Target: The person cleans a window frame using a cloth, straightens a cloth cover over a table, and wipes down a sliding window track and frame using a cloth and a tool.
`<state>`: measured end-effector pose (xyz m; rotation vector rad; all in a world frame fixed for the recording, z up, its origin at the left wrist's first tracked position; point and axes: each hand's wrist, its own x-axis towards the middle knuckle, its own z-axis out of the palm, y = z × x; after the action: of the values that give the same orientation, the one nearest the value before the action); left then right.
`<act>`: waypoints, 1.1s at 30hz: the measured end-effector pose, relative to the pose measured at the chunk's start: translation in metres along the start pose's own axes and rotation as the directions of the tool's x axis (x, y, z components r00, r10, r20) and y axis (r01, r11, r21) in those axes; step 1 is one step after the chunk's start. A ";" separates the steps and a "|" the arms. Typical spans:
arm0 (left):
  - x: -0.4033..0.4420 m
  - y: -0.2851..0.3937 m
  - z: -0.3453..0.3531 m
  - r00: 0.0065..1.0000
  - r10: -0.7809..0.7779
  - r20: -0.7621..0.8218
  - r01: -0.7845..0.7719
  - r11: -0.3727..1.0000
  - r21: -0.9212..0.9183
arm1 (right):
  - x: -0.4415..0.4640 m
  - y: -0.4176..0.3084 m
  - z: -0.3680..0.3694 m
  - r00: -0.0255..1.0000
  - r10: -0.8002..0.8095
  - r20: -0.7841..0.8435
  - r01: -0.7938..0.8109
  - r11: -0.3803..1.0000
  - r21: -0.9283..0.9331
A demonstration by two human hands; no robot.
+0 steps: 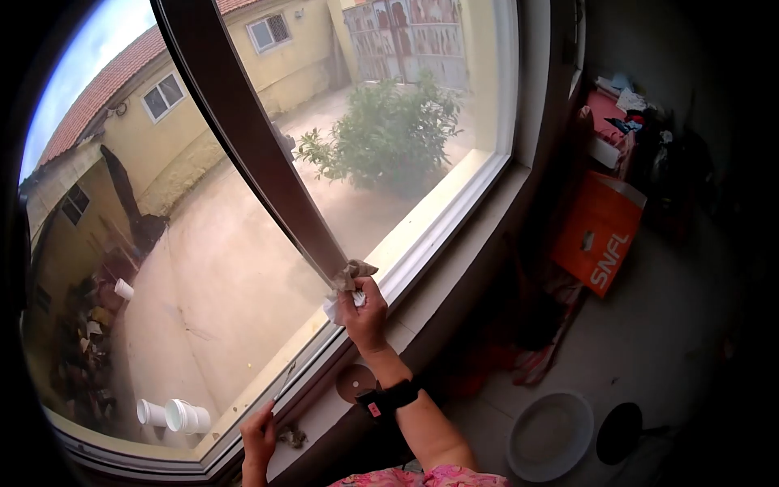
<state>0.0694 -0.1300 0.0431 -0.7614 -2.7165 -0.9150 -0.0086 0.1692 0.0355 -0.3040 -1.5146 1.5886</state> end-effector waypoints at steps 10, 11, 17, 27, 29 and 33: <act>0.004 -0.001 0.003 0.989 -0.075 0.129 0.068 0.996 0.054 | -0.050 0.081 -0.021 0.985 0.168 -0.037 -0.172 0.970 -0.174; 0.004 0.000 0.003 0.989 -0.075 0.130 0.069 0.996 0.051 | -0.038 0.047 -0.016 0.985 0.169 -0.016 -0.169 0.969 -0.178; 0.002 0.005 0.000 0.977 -0.126 0.174 0.120 0.992 0.046 | -0.006 0.008 0.000 0.974 -0.214 0.080 0.224 0.961 -0.164; -0.007 -0.002 -0.008 0.997 -0.073 0.041 0.070 0.996 0.051 | -0.013 0.009 -0.006 0.928 -0.359 0.096 0.365 0.835 -0.412; -0.007 -0.003 -0.005 0.999 -0.046 0.025 0.046 0.999 0.001 | 0.010 -0.006 -0.001 0.893 -0.420 0.163 0.448 0.781 -0.436; -0.009 -0.004 0.000 0.999 0.010 -0.048 -0.009 1.000 0.007 | 0.004 0.030 -0.012 0.847 -0.469 0.251 0.530 0.711 -0.462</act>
<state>0.0750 -0.1364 0.0387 -0.7408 -2.6708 -0.9102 -0.0146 0.1845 0.0078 -0.0726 -1.9080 0.7555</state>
